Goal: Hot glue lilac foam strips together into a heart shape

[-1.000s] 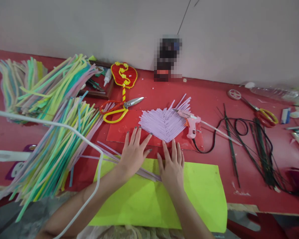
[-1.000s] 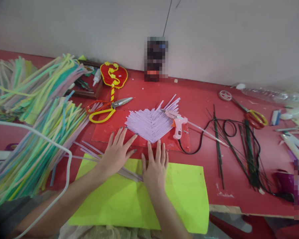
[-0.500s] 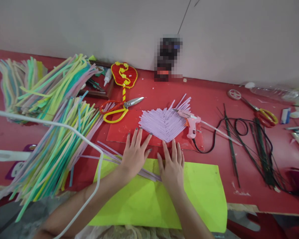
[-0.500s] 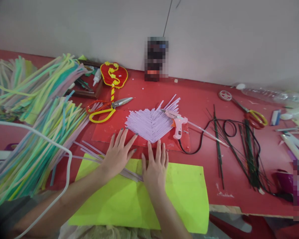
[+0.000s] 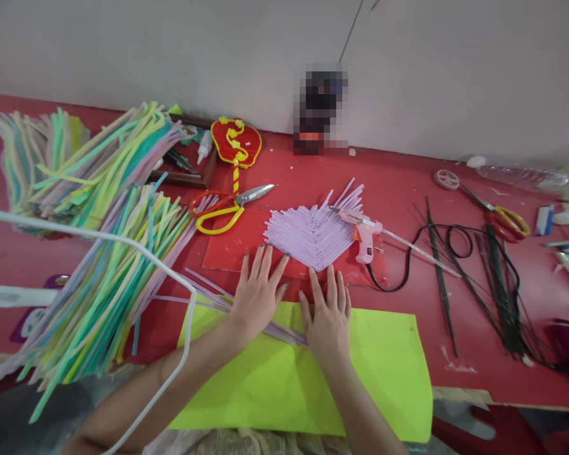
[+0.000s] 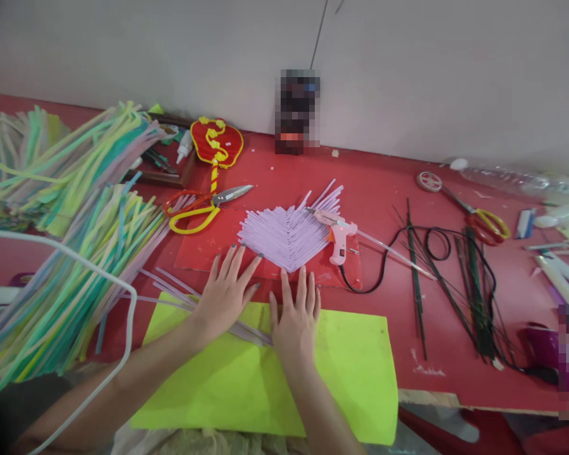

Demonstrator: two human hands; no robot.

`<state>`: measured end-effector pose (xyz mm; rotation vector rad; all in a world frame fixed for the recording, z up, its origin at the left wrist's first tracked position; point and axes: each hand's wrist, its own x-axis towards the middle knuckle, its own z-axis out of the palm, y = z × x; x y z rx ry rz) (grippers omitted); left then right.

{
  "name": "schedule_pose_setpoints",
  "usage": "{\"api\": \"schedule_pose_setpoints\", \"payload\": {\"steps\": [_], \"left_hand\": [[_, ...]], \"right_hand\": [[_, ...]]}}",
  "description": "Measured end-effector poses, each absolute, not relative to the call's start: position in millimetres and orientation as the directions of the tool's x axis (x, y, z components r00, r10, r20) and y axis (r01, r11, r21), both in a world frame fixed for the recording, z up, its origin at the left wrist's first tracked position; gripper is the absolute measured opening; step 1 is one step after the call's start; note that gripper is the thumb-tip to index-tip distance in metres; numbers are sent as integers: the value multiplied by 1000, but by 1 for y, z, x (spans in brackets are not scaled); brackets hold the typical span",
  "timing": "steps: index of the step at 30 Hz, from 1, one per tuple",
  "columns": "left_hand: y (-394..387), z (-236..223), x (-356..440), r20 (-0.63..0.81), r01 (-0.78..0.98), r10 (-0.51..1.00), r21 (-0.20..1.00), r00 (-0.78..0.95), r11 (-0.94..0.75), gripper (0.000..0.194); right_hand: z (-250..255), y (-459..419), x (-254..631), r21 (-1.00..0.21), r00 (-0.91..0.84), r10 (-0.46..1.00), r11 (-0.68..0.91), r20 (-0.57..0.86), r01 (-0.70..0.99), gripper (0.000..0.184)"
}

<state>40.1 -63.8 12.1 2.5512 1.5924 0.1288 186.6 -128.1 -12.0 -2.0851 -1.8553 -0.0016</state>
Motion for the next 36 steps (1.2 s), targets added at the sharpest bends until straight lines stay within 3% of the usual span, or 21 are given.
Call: {"api": "schedule_pose_setpoints", "payload": {"steps": [36], "left_hand": [[-64,16,41,-54,892,896,135,441,-431,55]], "right_hand": [[-15,-128,188,-256,146,961,-83,236,963,51]]}}
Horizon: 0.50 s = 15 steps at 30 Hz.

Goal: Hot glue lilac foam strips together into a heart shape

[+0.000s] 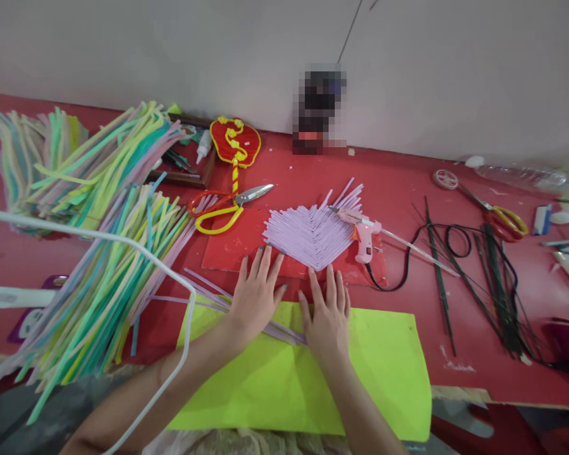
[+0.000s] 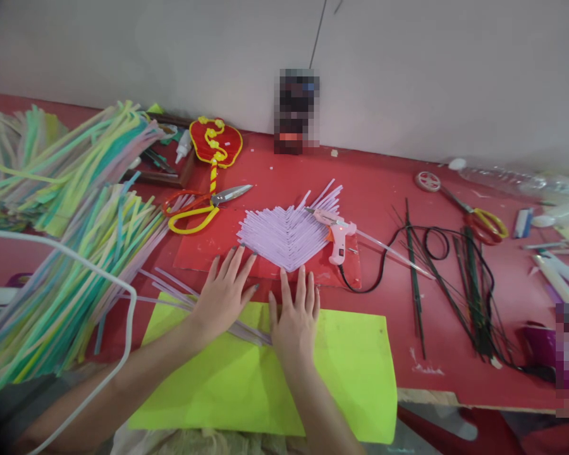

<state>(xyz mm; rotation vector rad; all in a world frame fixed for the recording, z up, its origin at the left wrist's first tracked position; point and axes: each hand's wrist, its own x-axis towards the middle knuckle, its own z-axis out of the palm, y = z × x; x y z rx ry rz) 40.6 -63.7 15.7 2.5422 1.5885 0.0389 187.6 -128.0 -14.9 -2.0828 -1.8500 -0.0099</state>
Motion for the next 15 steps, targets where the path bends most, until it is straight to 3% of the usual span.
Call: {"api": "schedule_pose_setpoints", "payload": {"steps": [15], "left_hand": [[-62,15,40,-43,894,900,145,434,-424,56]], "right_hand": [[-12,-127,187,-247,144,959,-82,243,966,49]]}}
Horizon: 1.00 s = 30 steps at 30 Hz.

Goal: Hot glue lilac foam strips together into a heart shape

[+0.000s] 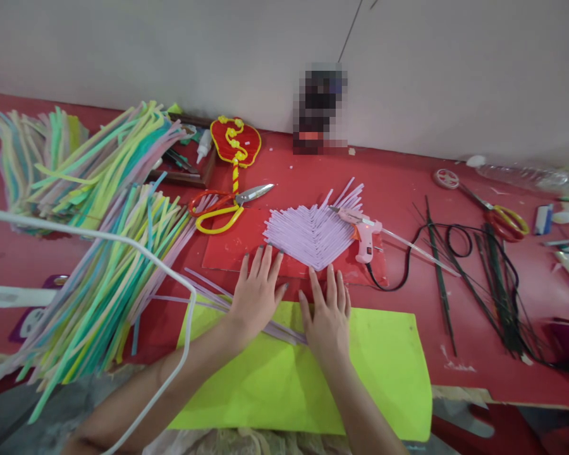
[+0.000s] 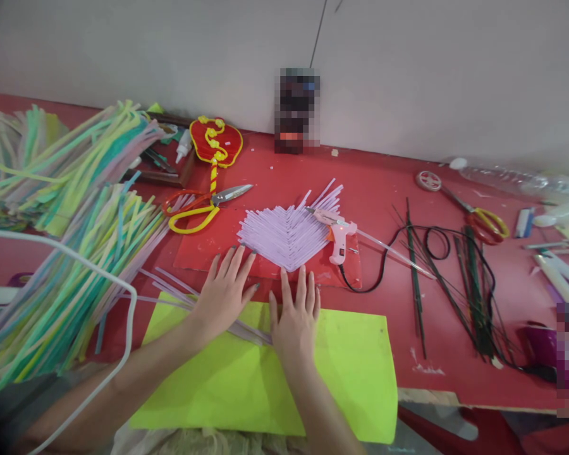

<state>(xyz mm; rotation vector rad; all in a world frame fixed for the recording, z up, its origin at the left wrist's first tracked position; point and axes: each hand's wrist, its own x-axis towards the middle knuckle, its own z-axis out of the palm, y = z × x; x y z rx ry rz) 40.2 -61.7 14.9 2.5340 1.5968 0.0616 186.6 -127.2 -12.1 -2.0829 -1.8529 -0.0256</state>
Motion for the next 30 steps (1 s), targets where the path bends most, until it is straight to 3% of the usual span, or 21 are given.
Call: {"api": "schedule_pose_setpoints", "payload": {"steps": [30], "left_hand": [[-60,20,36,8,893,906,163,423,-419,55]], "right_hand": [[-13,-128,186,-243,135,958,-72,252,967,49]]}}
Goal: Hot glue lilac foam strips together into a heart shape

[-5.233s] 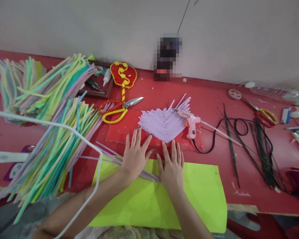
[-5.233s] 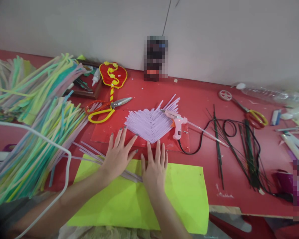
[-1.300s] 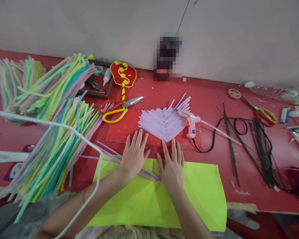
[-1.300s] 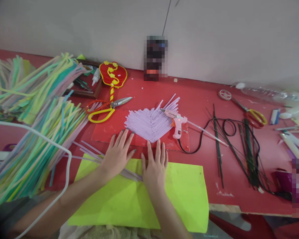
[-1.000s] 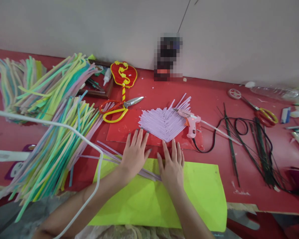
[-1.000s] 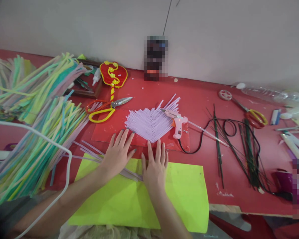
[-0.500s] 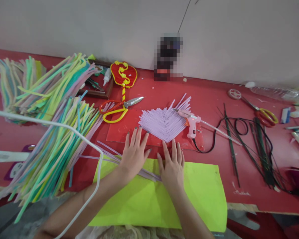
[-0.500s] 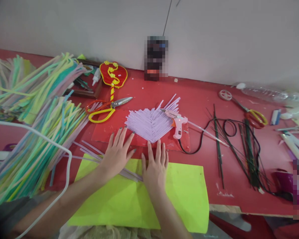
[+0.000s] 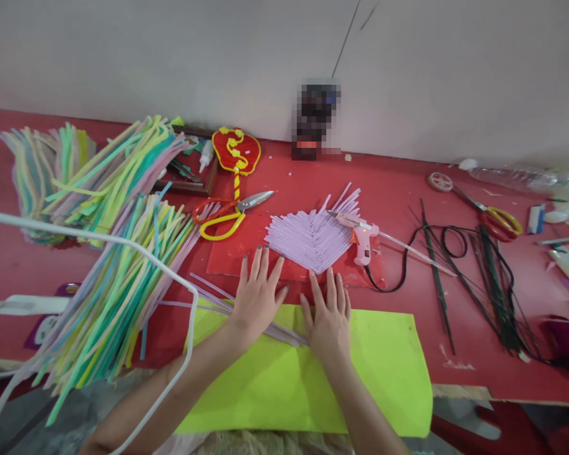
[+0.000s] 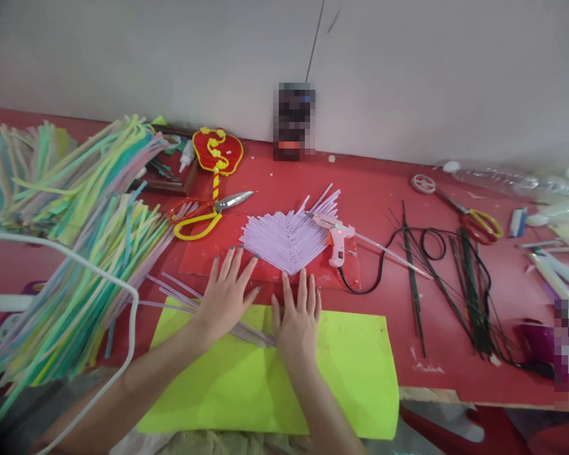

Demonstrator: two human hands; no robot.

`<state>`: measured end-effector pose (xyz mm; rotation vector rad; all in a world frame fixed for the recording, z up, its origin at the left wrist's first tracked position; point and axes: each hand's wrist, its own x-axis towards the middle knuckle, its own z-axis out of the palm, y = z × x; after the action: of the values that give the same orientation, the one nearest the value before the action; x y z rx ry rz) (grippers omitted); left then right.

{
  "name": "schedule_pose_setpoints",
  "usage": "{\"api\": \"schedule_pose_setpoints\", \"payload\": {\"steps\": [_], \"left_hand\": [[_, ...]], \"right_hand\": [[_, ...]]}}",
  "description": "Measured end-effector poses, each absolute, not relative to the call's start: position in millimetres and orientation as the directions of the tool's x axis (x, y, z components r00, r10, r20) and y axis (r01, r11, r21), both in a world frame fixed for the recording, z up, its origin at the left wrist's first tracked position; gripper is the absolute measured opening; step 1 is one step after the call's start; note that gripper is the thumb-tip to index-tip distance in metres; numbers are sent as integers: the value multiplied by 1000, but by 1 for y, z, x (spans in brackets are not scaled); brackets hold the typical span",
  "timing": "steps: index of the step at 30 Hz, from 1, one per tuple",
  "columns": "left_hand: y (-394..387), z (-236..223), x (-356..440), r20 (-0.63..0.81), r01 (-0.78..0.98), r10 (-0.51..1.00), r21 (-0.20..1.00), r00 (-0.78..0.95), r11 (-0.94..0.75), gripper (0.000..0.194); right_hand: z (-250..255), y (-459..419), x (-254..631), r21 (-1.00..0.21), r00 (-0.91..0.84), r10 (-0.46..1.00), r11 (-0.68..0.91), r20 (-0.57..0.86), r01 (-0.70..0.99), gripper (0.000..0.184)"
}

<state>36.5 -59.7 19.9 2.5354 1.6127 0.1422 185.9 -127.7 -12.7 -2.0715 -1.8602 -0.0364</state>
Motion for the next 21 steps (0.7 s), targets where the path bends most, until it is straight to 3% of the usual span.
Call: {"api": "schedule_pose_setpoints", "payload": {"steps": [14,21], "left_hand": [[-63,12,36,18,896,907,147,421,-419,55],[-62,30,36,73,894,919,214,387,-393,45]], "right_hand": [[-18,-128,187,-261,132,957,-63,260,963,51],[-17,-128,186,-311,151,950,-60,274,948,50]]}}
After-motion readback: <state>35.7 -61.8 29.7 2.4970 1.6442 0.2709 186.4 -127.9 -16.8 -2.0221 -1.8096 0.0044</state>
